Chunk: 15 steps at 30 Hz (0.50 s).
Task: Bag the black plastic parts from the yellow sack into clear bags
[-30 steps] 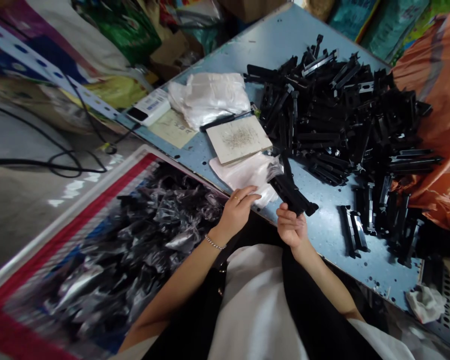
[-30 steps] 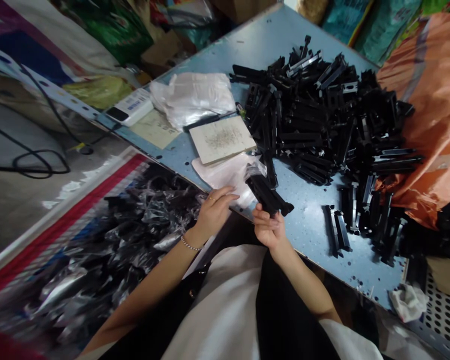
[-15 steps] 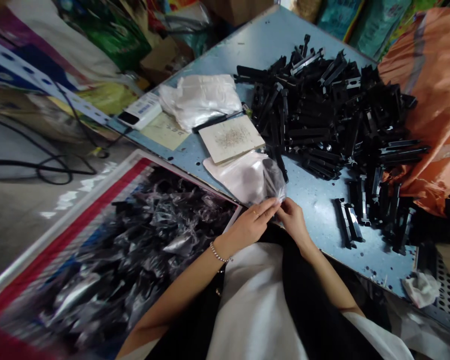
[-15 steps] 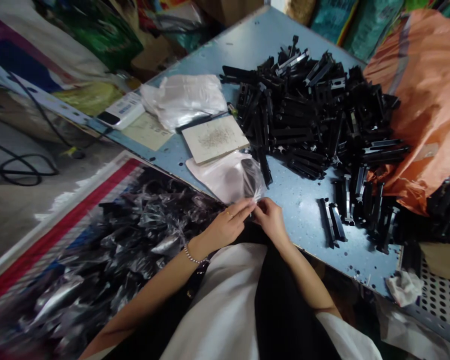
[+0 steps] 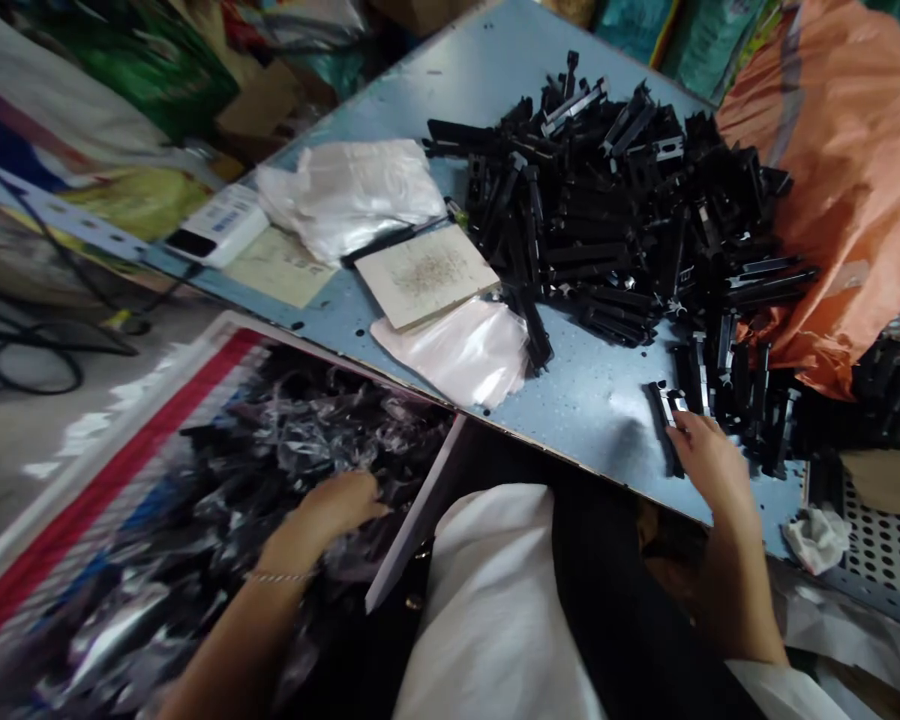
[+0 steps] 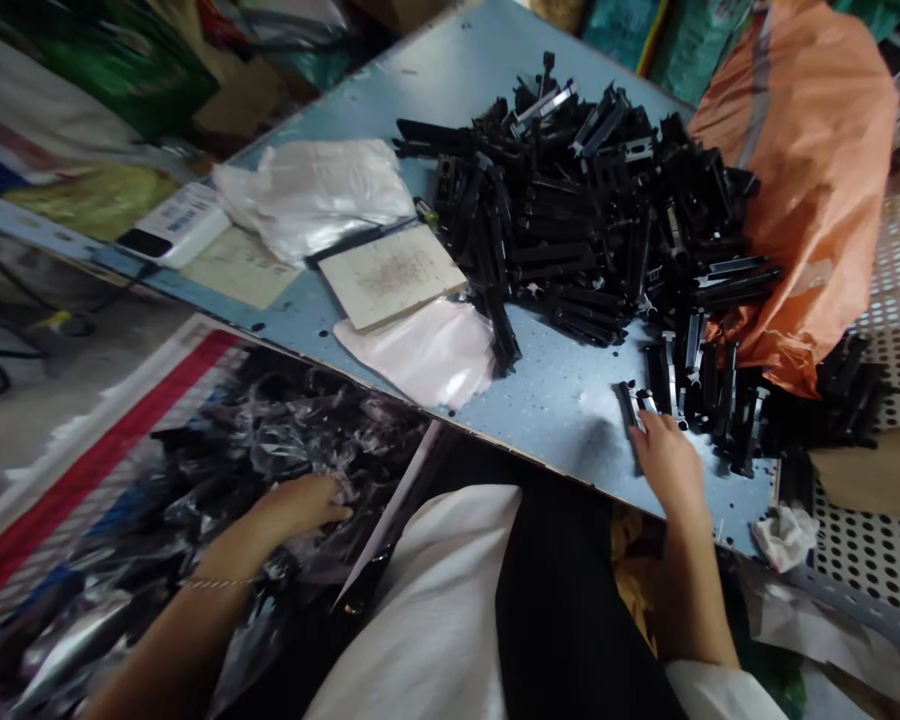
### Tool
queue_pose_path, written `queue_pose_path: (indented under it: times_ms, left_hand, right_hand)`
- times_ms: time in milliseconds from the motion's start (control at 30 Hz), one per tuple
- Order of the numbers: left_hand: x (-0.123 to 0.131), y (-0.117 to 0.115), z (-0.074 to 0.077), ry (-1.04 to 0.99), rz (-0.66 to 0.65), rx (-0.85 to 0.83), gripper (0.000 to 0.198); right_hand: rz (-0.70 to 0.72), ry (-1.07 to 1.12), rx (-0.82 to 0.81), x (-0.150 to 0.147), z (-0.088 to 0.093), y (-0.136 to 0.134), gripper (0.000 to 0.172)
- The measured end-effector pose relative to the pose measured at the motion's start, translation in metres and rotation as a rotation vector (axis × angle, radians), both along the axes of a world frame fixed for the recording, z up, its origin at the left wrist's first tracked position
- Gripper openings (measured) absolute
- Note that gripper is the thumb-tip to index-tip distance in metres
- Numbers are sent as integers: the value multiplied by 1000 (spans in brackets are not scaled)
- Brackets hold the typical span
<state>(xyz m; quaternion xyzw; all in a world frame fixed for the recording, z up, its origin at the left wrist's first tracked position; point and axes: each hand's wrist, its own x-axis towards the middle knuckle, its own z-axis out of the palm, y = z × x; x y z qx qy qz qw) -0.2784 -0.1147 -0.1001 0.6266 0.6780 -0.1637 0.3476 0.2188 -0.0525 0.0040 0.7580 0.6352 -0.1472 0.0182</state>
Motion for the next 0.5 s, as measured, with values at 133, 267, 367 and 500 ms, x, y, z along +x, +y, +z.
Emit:
queue_pose_path:
  times_ms: [133, 267, 367, 500]
  left_hand:
    - [34, 25, -3, -90, 11, 153, 26]
    - [96, 80, 13, -407, 138, 810, 30]
    - [128, 119, 14, -390, 120, 982, 16]
    - [132, 144, 9, -480, 192, 955, 15]
  right_hand:
    - [-39, -325, -248, 41, -9, -9, 37]
    - [-26, -227, -250, 48, -17, -10, 31]
    - [11, 95, -190, 36, -15, -5, 31]
    - [-12, 679, -158, -5, -15, 3, 37]
